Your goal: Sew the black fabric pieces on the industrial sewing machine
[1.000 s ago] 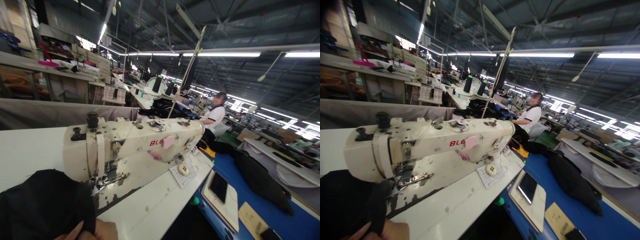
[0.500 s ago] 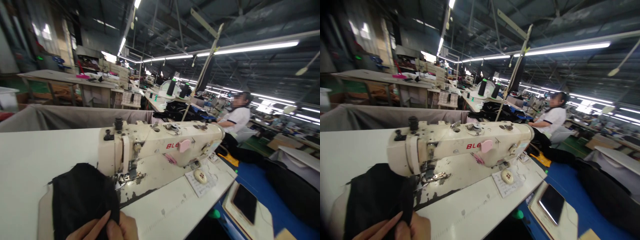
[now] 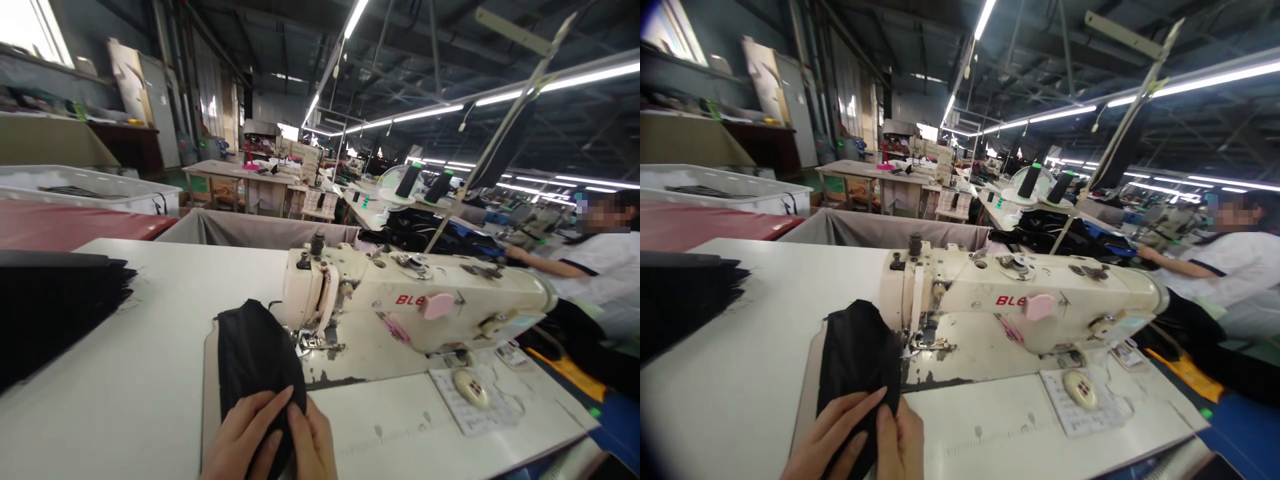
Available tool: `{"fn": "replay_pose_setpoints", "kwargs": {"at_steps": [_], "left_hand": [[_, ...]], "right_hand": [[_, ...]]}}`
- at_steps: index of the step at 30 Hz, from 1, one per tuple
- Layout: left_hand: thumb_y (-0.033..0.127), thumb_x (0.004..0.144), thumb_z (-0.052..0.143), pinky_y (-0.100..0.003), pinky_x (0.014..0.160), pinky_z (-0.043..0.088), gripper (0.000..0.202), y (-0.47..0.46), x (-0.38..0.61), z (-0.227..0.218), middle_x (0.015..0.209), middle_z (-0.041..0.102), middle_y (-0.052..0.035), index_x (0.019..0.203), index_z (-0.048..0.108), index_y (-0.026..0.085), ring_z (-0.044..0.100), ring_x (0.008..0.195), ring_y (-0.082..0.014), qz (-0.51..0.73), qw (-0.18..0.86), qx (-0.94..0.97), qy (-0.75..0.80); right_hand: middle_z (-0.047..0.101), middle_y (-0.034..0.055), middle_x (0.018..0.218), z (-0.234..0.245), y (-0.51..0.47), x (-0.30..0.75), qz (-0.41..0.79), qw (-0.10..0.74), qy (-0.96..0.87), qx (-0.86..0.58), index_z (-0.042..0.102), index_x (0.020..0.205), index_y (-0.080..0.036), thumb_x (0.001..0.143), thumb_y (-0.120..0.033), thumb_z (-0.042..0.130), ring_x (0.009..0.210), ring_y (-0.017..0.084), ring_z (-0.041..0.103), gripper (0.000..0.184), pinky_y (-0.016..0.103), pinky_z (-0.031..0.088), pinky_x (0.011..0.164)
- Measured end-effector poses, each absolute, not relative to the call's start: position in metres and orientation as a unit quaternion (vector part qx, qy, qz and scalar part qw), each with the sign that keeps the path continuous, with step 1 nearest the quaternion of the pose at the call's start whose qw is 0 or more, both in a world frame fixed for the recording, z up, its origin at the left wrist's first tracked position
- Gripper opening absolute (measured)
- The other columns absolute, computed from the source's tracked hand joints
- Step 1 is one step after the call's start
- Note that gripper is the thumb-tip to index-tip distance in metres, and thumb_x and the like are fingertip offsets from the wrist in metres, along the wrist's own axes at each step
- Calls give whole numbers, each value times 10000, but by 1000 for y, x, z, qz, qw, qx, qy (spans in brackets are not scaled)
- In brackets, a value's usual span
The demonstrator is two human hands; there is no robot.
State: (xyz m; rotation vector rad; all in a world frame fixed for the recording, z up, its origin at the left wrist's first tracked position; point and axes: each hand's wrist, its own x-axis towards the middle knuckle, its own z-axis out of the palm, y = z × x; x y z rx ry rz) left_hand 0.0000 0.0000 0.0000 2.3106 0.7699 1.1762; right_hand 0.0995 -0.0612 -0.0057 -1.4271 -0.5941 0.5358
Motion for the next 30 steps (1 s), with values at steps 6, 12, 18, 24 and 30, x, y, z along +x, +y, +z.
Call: {"fn": "replay_pose_setpoints", "kwargs": {"at_steps": [6,12,18,24,30], "left_hand": [[311,935,493,-187,864,523,349,-3,-2,6,1102,625,-39,1276,562,305,627,977,-140,422,229,836,266],[214,944,443,-282,914,485,405,-9,-6,41,1154,598,-77,1335,517,287,559,1060,-189,459,208,825,256],[197,922,483,-243,832,509,406,5,-12,70,1123,598,-52,1309,532,309,575,988,-160,491,247,801,237],[185,937,439,-313,881,466,373,6,-15,83,1134,577,-68,1270,582,271,540,1014,-181,488,284,789,243],[176,870,597,-258,840,449,287,6,-12,79,1008,564,-32,1150,625,236,543,937,-144,502,412,704,286]], "right_hand": [[728,89,1059,2,-64,99,253,692,-238,-632,749,1018,-183,789,-527,636,1017,257,653,428,327,508,915],[708,69,1121,42,-62,93,324,706,-204,-596,747,1011,-196,757,-486,674,1115,249,610,393,317,487,965],[737,67,1026,50,-47,98,424,750,-184,-472,762,918,-220,711,-462,720,1011,239,670,321,317,552,867],[723,33,733,74,-46,83,500,766,-118,-385,737,728,-202,681,-430,743,750,174,681,233,275,569,736],[662,-15,735,51,-57,80,457,719,-257,-457,725,809,-214,741,-304,751,716,121,568,116,219,478,682]]}}
